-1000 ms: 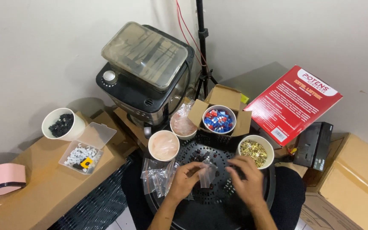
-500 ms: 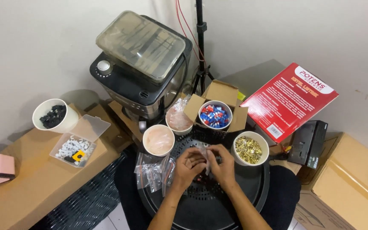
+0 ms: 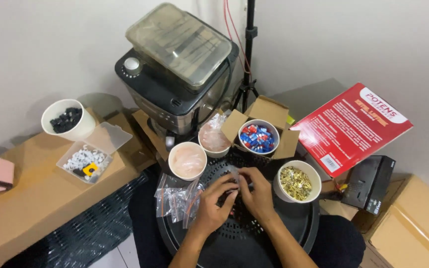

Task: Sorting and bagging small electronic or mechanical components from bowls into small plastic bags.

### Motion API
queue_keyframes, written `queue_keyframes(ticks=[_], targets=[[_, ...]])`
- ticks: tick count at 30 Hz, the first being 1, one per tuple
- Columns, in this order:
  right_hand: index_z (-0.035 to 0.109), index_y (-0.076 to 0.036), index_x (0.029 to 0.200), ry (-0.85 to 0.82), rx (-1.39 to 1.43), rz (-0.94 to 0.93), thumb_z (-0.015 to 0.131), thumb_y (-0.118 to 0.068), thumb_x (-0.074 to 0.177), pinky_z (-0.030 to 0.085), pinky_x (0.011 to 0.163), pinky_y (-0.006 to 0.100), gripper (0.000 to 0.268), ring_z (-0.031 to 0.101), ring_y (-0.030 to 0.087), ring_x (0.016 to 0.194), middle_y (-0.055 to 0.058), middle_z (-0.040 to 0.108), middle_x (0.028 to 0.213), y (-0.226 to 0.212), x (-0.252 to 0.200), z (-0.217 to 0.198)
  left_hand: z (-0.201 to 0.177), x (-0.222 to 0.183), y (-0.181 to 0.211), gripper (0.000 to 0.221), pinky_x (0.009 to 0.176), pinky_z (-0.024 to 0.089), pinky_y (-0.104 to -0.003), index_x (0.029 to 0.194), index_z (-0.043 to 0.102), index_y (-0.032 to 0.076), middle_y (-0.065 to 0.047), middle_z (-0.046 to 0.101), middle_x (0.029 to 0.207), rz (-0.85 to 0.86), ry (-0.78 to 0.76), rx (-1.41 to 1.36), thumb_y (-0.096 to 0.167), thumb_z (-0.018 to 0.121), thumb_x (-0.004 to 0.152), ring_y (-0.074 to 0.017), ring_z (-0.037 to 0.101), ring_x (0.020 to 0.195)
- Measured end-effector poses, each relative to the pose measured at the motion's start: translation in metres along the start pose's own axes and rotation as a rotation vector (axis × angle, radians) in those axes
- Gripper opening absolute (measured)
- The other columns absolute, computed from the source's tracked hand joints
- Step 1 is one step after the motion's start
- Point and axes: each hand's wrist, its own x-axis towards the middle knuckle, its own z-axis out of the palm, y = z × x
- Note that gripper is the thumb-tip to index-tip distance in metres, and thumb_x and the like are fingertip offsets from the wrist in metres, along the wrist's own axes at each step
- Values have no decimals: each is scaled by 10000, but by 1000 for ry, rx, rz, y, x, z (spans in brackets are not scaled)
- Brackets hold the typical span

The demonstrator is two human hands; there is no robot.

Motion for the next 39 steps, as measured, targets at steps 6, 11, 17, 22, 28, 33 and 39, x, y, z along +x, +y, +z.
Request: queue_keyframes(ticks=[6, 11, 17, 22, 28, 33, 39], targets=[[674, -70, 1095, 26, 16, -20, 589, -148, 1010, 538, 743, 293, 144, 658, 169, 825, 61, 689, 988, -13, -12, -4, 4, -7, -18, 146, 743, 554, -367, 1074, 739, -5, -126, 646, 951, 223, 101, 189, -39, 689, 941, -263, 643, 837], [635, -72, 1043, -20, 112, -65, 603, -101, 966, 523, 742, 286, 88, 624, 165, 806, 70, 652, 965, -18, -9, -11, 4, -13, -21, 146, 733, 605, -313, 1014, 778, 29, -97, 740, 919, 123, 226, 197, 36, 797, 870, -213, 716, 819], [625, -85, 1026, -259, 228, -81, 624, -218, 970, 509, 735, 299, 144, 646, 181, 831, 62, 657, 952, -19, -7, -15, 0, -11, -16, 113, 700, 574, -295, 867, 745, 73, -54, 719, 831, 50, 238, 189, 143, 834, 856, -178, 697, 779], [675, -134, 1023, -426, 152, 24, 785, -244, 882, 509, 759, 307, 209, 662, 179, 872, 37, 702, 995, -19, -2, -21, -3, -13, -13, 144, 688, 572, -298, 834, 741, 85, -51, 722, 807, 22, 197, 150, 166, 860, 824, -173, 696, 766], [684, -113, 949, -388, 134, -97, 693, -217, 960, 531, 725, 318, 105, 685, 188, 816, 34, 711, 881, -18, -9, -25, -1, -16, -14, 206, 714, 516, -322, 773, 722, 143, 3, 770, 771, 51, 175, 194, 280, 871, 807, -159, 753, 729], [752, -61, 955, -132, -34, -108, 733, -120, 897, 590, 764, 315, 85, 731, 196, 839, 66, 773, 921, -10, -16, -28, 1, -16, -23, 210, 663, 547, -340, 788, 718, 82, -28, 744, 749, 202, 165, 378, 220, 868, 840, -173, 722, 672], [691, -65, 1031, -19, -148, -106, 676, -51, 915, 549, 857, 332, 118, 715, 221, 930, 81, 726, 1004, -1, -28, -19, -6, -8, -8, 303, 962, 544, -429, 1163, 621, 50, -138, 670, 1181, 308, 82, 475, 186, 770, 937, -303, 653, 1073]])
